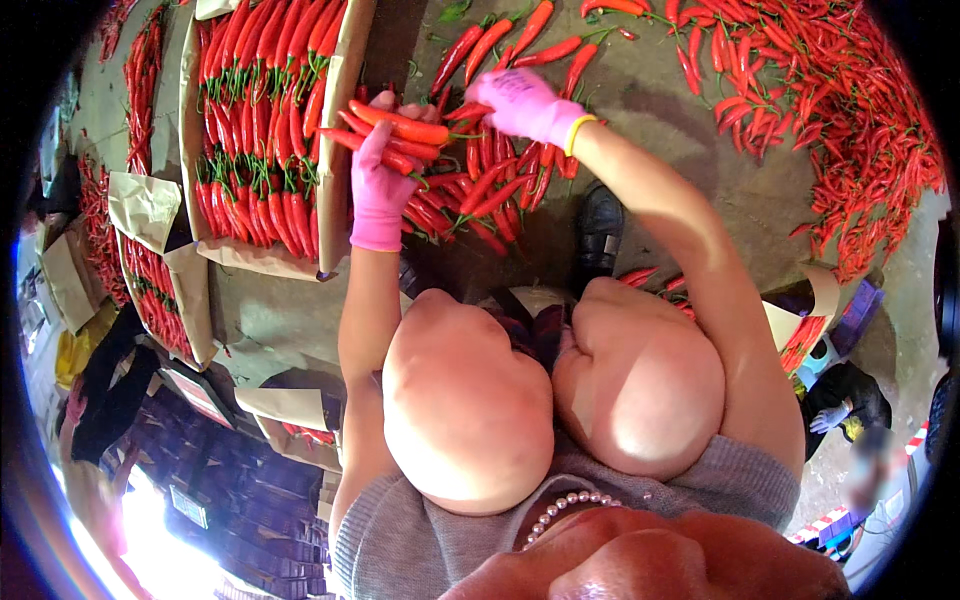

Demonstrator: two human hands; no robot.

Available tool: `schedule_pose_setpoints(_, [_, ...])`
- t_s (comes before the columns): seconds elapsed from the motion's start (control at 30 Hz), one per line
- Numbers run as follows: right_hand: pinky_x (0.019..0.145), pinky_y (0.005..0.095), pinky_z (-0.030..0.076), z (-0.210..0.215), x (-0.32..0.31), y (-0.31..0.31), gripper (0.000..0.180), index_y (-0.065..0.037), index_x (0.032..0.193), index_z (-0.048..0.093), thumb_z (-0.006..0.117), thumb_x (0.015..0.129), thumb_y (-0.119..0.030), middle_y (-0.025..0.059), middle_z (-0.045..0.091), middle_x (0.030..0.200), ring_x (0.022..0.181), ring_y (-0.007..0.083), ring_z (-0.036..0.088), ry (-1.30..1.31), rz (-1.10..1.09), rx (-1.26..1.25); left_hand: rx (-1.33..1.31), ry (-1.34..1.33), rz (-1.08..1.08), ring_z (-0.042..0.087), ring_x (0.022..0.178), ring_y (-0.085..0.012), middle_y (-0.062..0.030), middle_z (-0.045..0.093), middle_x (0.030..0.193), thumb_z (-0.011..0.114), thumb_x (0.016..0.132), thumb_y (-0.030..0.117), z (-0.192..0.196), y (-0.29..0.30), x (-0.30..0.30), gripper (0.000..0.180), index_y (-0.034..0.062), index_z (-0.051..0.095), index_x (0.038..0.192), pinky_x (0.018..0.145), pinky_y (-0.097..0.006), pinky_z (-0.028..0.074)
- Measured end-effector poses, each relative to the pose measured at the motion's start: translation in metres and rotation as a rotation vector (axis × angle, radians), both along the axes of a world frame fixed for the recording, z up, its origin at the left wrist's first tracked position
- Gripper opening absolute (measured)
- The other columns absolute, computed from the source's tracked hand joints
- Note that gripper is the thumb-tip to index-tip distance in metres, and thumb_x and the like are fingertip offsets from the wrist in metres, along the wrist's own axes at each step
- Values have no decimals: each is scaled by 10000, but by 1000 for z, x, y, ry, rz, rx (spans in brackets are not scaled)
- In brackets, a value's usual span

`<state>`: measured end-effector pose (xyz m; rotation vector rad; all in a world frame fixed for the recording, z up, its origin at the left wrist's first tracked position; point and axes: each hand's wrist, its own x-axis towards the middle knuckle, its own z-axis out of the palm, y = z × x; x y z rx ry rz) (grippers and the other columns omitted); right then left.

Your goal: The person sorts red chilies by hand, placing them into cardboard boxes and then weighing a full box on a digital scale.

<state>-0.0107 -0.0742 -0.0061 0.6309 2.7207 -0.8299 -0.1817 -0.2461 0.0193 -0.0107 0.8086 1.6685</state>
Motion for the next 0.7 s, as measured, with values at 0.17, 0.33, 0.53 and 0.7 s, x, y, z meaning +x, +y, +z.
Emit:
schedule_pose_setpoints(0.17, [891,427,519,3,46,14,408,-188,1210,665,636,816,-88,99,647,1132,998,310,671,195,52,61,149,-171,6,617,1141,-354,-164,653,1184,578,983,317,20,-33,-19,529,175,408,1464,1121,-609,360])
schedule_pose_setpoints(0.33, [762,353,527,0,94,40,385,-105,1226,664,627,846,-149,62,699,872,823,163,654,159,-792,-608,197,-396,-17,545,1100,-274,-123,537,1224,604,966,389,7,-56,13,623,30,441,1448,1062,-503,425])
schedule_pose_setpoints(0.53, [913,462,510,7,51,16,465,-102,1262,637,621,842,-302,154,702,1107,1026,348,669,79,-563,-201,104,-405,-87,588,1078,-307,-155,602,1215,549,1007,313,11,-57,19,505,137,438,1467,1031,-537,456])
schedule_pose_setpoints(0.7, [863,421,514,-1,36,25,380,-68,1094,668,666,820,-332,163,718,986,951,302,696,-181,-597,-372,142,-413,-147,597,1062,-315,-132,597,1119,520,1016,320,14,-54,27,482,210,428,1476,1051,-603,430])
